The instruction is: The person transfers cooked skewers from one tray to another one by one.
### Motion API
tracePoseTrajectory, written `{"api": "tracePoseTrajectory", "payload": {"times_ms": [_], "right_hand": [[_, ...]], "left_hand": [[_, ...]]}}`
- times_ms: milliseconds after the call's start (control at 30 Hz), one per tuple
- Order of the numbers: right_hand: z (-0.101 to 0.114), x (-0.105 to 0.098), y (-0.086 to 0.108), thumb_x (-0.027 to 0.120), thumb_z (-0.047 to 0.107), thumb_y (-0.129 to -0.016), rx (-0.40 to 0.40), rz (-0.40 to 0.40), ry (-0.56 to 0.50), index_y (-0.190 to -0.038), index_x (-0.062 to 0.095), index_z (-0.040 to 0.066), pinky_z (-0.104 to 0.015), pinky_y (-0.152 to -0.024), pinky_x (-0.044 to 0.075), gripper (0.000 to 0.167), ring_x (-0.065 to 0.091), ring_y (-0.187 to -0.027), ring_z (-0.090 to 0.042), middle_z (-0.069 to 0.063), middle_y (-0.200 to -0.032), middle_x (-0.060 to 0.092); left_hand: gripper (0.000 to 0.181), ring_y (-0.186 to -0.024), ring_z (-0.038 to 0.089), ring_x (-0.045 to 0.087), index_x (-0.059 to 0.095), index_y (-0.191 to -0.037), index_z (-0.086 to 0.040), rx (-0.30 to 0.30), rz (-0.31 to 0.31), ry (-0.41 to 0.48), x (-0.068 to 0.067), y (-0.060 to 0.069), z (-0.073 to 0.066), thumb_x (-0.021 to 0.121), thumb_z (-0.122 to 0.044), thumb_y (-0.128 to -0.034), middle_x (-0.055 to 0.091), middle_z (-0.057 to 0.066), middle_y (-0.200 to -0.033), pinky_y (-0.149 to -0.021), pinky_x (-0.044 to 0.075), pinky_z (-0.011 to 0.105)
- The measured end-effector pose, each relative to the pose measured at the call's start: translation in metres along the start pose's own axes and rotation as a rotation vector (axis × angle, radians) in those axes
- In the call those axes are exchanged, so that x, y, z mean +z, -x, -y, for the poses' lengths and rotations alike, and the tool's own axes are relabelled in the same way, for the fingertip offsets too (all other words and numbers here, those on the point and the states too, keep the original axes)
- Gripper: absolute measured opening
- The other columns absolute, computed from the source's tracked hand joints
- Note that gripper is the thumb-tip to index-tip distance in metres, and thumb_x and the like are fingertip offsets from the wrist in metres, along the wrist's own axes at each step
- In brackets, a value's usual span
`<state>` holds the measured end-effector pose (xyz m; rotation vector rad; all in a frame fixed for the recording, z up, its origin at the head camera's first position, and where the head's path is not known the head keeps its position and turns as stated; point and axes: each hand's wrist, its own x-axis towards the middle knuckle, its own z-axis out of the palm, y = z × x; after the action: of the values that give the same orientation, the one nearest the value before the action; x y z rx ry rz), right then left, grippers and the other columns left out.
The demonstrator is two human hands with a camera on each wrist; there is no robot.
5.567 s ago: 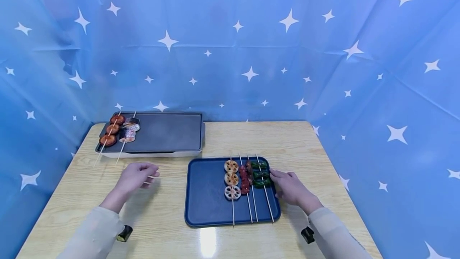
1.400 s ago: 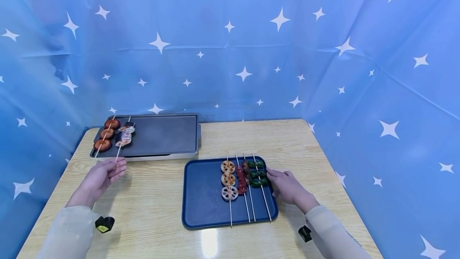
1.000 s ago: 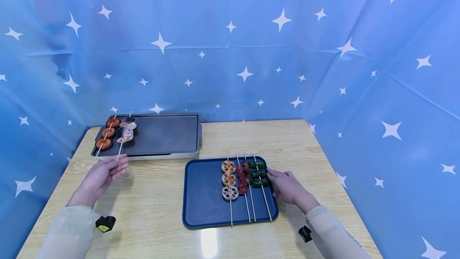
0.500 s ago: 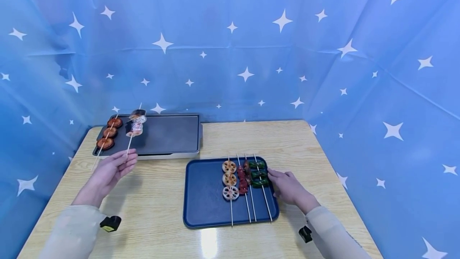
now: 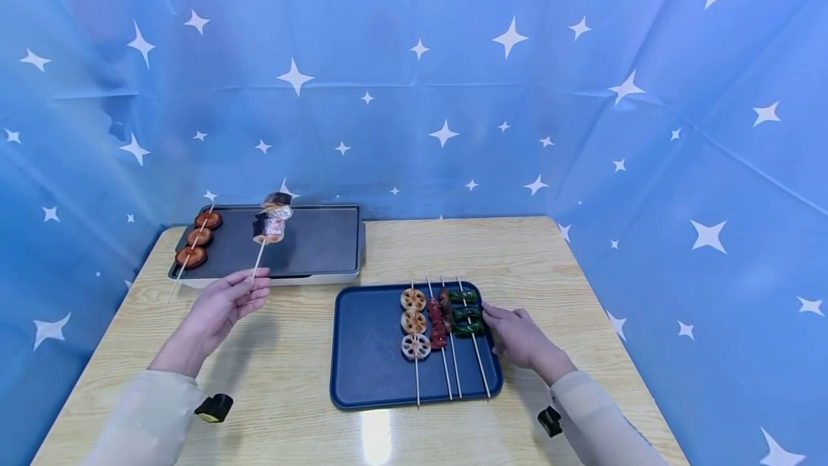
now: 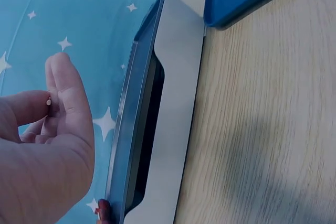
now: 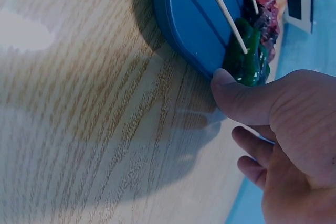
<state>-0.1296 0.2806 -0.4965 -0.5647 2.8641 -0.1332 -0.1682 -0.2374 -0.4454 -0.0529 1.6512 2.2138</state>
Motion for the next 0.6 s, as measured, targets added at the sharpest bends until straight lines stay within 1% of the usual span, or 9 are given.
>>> {"api": "tracePoseTrajectory", "payload": {"times_ms": [100, 200, 300, 367, 400, 433, 533, 600], "right_hand": [[0.000, 0.000, 0.000, 0.078, 0.011, -0.081, 0.004, 0.005, -0.001, -0.139, 0.050, -0.004, -0.054, -0.100, 0.041, 0.065, 0.047, -0.134, -0.035, -0.018, -0.152, 0.041], [0.000, 0.000, 0.000, 0.077, 0.011, -0.082, 0.007, 0.008, -0.005, -0.139, 0.049, -0.004, -0.054, -0.100, 0.041, 0.065, 0.047, -0.135, -0.034, -0.018, -0.153, 0.040], [0.000, 0.001, 0.000, 0.077, 0.010, -0.082, 0.009, 0.010, -0.009, -0.139, 0.049, -0.004, -0.054, -0.100, 0.041, 0.065, 0.046, -0.135, -0.034, -0.018, -0.153, 0.040], [-0.001, 0.001, 0.000, 0.077, 0.010, -0.082, 0.010, 0.009, -0.009, -0.139, 0.049, -0.003, -0.054, -0.101, 0.041, 0.065, 0.046, -0.135, -0.034, -0.018, -0.153, 0.040], [-0.001, 0.001, 0.000, 0.077, 0.011, -0.082, 0.010, 0.009, -0.008, -0.139, 0.049, -0.003, -0.054, -0.100, 0.041, 0.065, 0.046, -0.135, -0.034, -0.018, -0.153, 0.040], [-0.001, 0.001, 0.000, 0.077, 0.011, -0.082, 0.011, 0.009, -0.007, -0.139, 0.049, -0.003, -0.054, -0.100, 0.041, 0.065, 0.046, -0.135, -0.034, -0.018, -0.153, 0.040], [-0.001, 0.001, 0.000, 0.077, 0.011, -0.082, 0.009, 0.007, -0.008, -0.139, 0.049, -0.003, -0.054, -0.100, 0.041, 0.065, 0.046, -0.135, -0.034, -0.018, -0.153, 0.040], [-0.001, 0.001, 0.000, 0.077, 0.011, -0.082, 0.005, 0.005, -0.006, -0.139, 0.049, -0.003, -0.054, -0.100, 0.041, 0.065, 0.046, -0.135, -0.034, -0.018, -0.153, 0.040]], "left_hand": [[0.021, -0.090, 0.005, 0.070, 0.061, -0.119, -0.017, -0.016, -0.009, -0.034, 0.006, -0.001, 0.002, 0.046, -0.019, -0.1037, 0.074, -0.007, -0.099, -0.083, 0.058, 0.020], [0.028, -0.091, 0.003, 0.070, 0.056, -0.129, -0.009, -0.024, -0.009, -0.082, 0.012, -0.001, 0.003, 0.045, -0.019, -0.1043, 0.073, -0.009, -0.098, -0.083, 0.058, 0.019], [0.041, -0.092, 0.002, 0.069, 0.044, -0.141, 0.002, -0.032, -0.001, -0.139, 0.019, -0.001, 0.005, 0.043, -0.018, -0.1051, 0.072, -0.011, -0.099, -0.084, 0.058, 0.019], [0.047, -0.092, 0.002, 0.069, 0.036, -0.145, 0.007, -0.037, 0.001, -0.164, 0.025, -0.002, 0.007, 0.043, -0.018, -0.1052, 0.072, -0.012, -0.099, -0.085, 0.058, 0.020], [0.048, -0.092, 0.002, 0.069, 0.035, -0.145, 0.008, -0.040, 0.001, -0.173, 0.028, -0.002, 0.008, 0.043, -0.018, -0.1051, 0.072, -0.011, -0.099, -0.085, 0.058, 0.021], [0.049, -0.092, 0.002, 0.069, 0.035, -0.145, 0.008, -0.041, 0.006, -0.185, 0.030, -0.003, 0.009, 0.043, -0.018, -0.1052, 0.072, -0.011, -0.099, -0.086, 0.058, 0.021], [0.046, -0.092, 0.004, 0.069, 0.040, -0.143, 0.006, -0.041, 0.020, -0.208, 0.039, -0.003, 0.012, 0.044, -0.020, -0.1048, 0.071, -0.010, -0.099, -0.086, 0.058, 0.023], [0.045, -0.093, 0.005, 0.068, 0.042, -0.141, 0.006, -0.040, 0.041, -0.227, 0.043, -0.003, 0.014, 0.045, -0.021, -0.1047, 0.070, -0.009, -0.099, -0.086, 0.058, 0.023]]}}
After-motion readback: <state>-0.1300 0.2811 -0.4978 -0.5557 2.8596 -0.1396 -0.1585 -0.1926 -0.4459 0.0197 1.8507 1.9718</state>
